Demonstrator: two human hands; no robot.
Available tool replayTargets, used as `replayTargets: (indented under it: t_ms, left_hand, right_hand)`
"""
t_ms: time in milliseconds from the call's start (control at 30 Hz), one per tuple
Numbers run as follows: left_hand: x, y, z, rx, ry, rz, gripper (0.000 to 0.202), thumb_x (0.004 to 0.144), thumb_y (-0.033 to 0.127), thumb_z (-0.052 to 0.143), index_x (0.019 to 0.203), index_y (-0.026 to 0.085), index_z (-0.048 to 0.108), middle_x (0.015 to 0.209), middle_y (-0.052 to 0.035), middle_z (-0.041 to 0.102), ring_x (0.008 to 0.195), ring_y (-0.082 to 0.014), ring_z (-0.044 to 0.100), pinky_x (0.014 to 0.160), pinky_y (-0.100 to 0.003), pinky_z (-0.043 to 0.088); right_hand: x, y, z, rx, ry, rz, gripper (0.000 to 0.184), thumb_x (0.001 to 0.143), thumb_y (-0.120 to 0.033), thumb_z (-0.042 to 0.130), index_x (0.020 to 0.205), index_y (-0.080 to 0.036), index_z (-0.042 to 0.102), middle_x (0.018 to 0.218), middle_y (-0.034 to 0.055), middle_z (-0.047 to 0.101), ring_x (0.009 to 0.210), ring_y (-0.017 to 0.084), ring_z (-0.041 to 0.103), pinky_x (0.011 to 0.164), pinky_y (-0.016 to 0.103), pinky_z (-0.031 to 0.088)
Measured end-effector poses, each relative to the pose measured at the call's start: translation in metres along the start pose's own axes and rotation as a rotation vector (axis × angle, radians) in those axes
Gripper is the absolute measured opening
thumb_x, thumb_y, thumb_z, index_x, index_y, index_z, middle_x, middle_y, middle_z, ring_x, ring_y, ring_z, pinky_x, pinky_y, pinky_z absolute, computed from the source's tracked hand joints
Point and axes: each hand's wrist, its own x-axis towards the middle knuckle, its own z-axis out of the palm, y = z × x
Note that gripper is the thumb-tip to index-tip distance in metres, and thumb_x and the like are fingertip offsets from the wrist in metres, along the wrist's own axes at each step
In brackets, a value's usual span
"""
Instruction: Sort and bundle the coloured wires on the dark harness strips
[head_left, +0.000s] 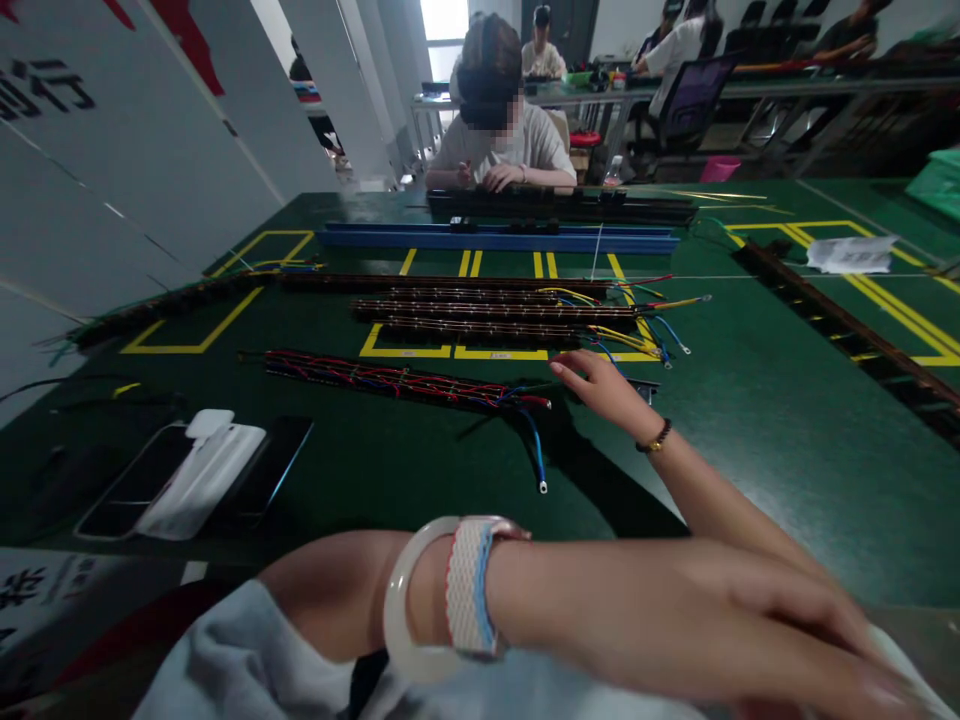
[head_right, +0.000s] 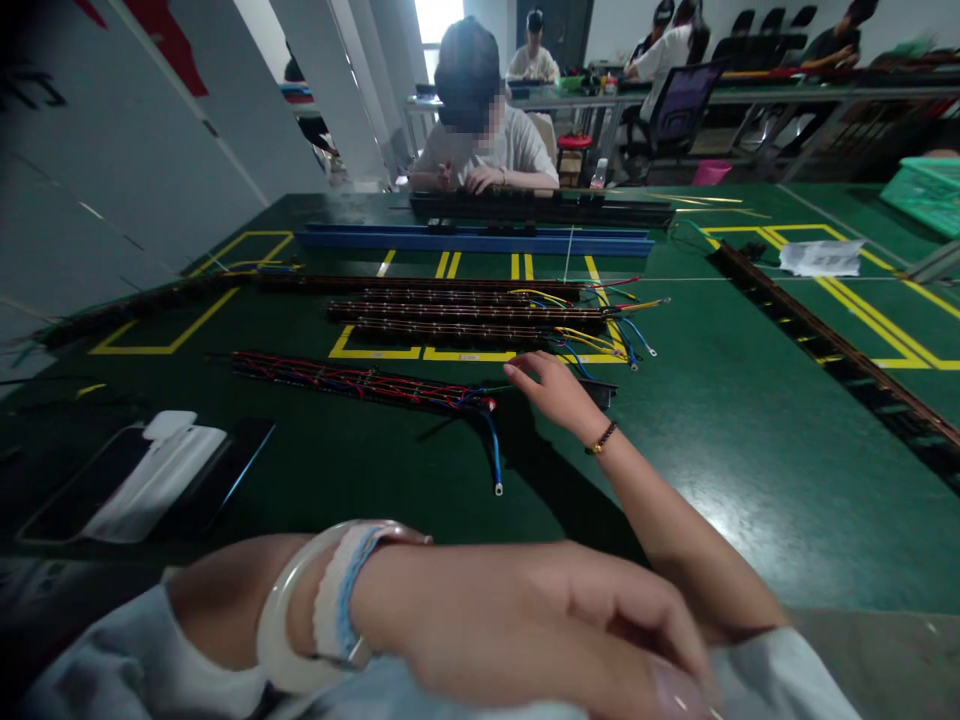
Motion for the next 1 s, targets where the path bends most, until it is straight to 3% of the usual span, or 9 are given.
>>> replayTargets:
  t_ms: [33,67,200,300,400,500,767,900,1000]
  left_hand:
    - [-0.001,-0.003,-0.012,0.007,-0.024,-0.044,0.037,0.08,0.054,0.052,0.074,0.018,0.058,0.071,-0.0021,0.058,0.065,-0.0118,0.057,0.06,-0.024,0.047]
    - [-0.005,-0.008,-0.025,0.014,0.053,-0.063,0.035,0.08,0.051,0.052,0.073,0.018,0.057,0.068,-0.0013,0.057,0.06,-0.0109,0.055,0.057,-0.023,0.045]
    - [-0.036,-0.045,-0.077,0.055,0.62,-0.088,0.024,0.083,0.037,0.051,0.073,0.016,0.056,0.07,-0.0026,0.06,0.059,-0.01,0.054,0.06,-0.024,0.042]
    - [-0.054,-0.067,-0.103,-0.02,0.927,0.015,0.016,0.083,0.029,0.05,0.079,0.016,0.056,0.079,-0.0047,0.061,0.068,-0.0119,0.057,0.064,-0.024,0.043]
    - [-0.057,-0.079,-0.119,-0.123,1.134,0.2,0.013,0.083,0.025,0.049,0.087,0.015,0.056,0.088,-0.008,0.061,0.079,-0.0149,0.059,0.076,-0.029,0.045]
    - [-0.051,-0.082,-0.127,-0.207,1.181,0.302,0.019,0.085,0.027,0.049,0.094,0.013,0.058,0.102,-0.012,0.06,0.087,-0.0169,0.059,0.087,-0.035,0.044]
    - [-0.033,-0.078,-0.131,-0.189,1.154,0.295,0.033,0.085,0.04,0.051,0.096,0.011,0.063,0.104,-0.014,0.064,0.097,-0.021,0.057,0.095,-0.04,0.038]
    - [-0.028,-0.075,-0.136,-0.214,1.125,0.28,0.036,0.087,0.04,0.05,0.104,0.011,0.061,0.113,-0.0168,0.062,0.108,-0.0231,0.056,0.099,-0.038,0.038]
    - [-0.027,-0.072,-0.139,-0.304,1.103,0.233,0.043,0.087,0.041,0.049,0.114,0.008,0.055,0.12,-0.0206,0.058,0.106,-0.0239,0.059,0.098,-0.039,0.041]
  right_hand:
    - [0.006,-0.001,-0.002,-0.012,-0.113,0.03,0.048,0.089,-0.056,0.042,0.103,-0.018,0.066,0.102,0.0095,0.066,0.093,0.021,0.06,0.083,0.032,0.044]
    - [0.011,-0.003,-0.004,-0.027,-0.231,0.064,0.052,0.087,-0.06,0.041,0.105,-0.018,0.066,0.104,0.0095,0.067,0.093,0.021,0.06,0.082,0.031,0.044]
    - [0.027,-0.015,-0.008,-0.167,-0.596,0.215,0.074,0.078,-0.078,0.031,0.1,-0.018,0.069,0.096,0.0106,0.068,0.084,0.023,0.062,0.073,0.029,0.043]
    - [0.037,-0.024,-0.007,-0.253,-0.753,0.246,0.085,0.074,-0.084,0.021,0.088,-0.015,0.07,0.085,0.0112,0.068,0.073,0.022,0.06,0.065,0.028,0.04]
    - [0.047,-0.027,-0.003,-0.246,-0.884,0.193,0.085,0.072,-0.085,0.023,0.082,-0.014,0.068,0.078,0.0095,0.066,0.064,0.017,0.056,0.059,0.026,0.037]
    - [0.053,-0.025,0.0,-0.227,-0.948,0.181,0.081,0.069,-0.085,0.033,0.081,-0.012,0.066,0.075,0.0085,0.065,0.059,0.014,0.054,0.055,0.024,0.035]
    - [0.044,-0.005,0.012,-0.086,-1.009,0.271,0.068,0.066,-0.076,0.054,0.085,-0.011,0.062,0.077,0.0085,0.068,0.061,0.015,0.061,0.055,0.024,0.044]
    - [0.034,0.004,0.02,0.088,-0.986,0.309,0.057,0.072,-0.067,0.057,0.085,-0.012,0.059,0.072,0.0064,0.068,0.06,0.014,0.063,0.054,0.022,0.048]
    - [0.028,0.003,0.02,0.062,-0.97,0.278,0.047,0.081,-0.058,0.053,0.087,-0.012,0.059,0.068,0.0047,0.067,0.056,0.013,0.062,0.052,0.021,0.046]
